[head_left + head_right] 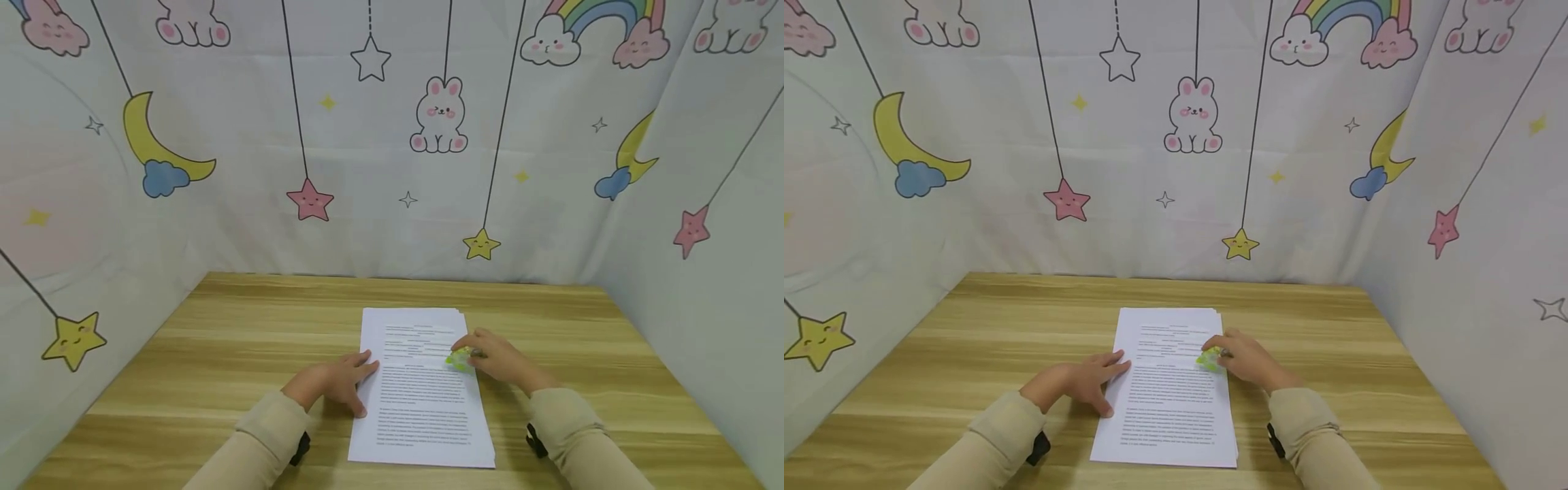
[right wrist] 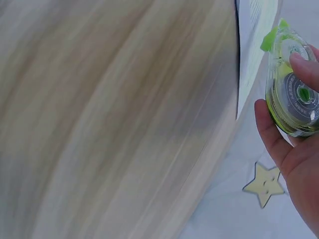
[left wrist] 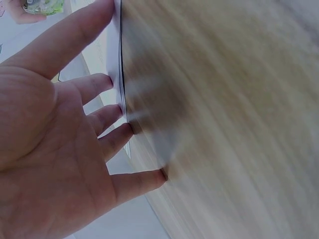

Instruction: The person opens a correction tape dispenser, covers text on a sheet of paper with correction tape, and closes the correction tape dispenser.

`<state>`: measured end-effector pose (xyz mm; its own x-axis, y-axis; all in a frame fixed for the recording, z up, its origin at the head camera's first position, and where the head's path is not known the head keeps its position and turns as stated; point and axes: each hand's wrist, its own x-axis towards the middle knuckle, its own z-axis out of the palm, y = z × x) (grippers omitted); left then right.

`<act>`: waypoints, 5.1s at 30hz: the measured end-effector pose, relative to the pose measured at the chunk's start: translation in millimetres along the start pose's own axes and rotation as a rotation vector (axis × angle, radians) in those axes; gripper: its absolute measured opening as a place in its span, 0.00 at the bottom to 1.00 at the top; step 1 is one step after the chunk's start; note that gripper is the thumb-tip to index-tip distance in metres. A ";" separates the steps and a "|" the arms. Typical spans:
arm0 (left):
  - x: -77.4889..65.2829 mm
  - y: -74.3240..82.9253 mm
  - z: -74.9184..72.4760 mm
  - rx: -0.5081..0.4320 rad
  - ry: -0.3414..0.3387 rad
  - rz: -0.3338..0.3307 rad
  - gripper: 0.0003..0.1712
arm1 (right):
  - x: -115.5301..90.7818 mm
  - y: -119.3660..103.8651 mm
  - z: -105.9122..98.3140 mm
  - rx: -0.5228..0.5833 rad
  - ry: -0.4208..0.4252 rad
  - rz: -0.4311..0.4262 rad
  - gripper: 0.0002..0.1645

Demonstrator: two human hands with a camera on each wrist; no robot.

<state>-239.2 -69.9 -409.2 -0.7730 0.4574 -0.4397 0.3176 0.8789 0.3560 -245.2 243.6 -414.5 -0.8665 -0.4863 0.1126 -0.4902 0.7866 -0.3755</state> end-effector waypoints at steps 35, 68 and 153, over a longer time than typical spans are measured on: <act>3.4 -3.5 0.9 0.062 0.001 -0.013 0.51 | 54.2 -67.4 40.3 -0.257 0.049 -0.210 0.17; 1.4 -1.3 -0.9 0.068 -0.002 -0.008 0.51 | 58.4 -74.4 35.9 -0.435 -0.047 -0.220 0.16; -0.9 1.8 -3.1 0.062 0.002 0.016 0.51 | 4.2 -22.6 19.5 -0.286 0.131 -0.192 0.18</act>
<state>-239.6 -69.2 -405.6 -0.7687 0.4711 -0.4327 0.3632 0.8782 0.3110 -236.0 216.3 -423.5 -0.7518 -0.5970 0.2800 -0.6354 0.7694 -0.0654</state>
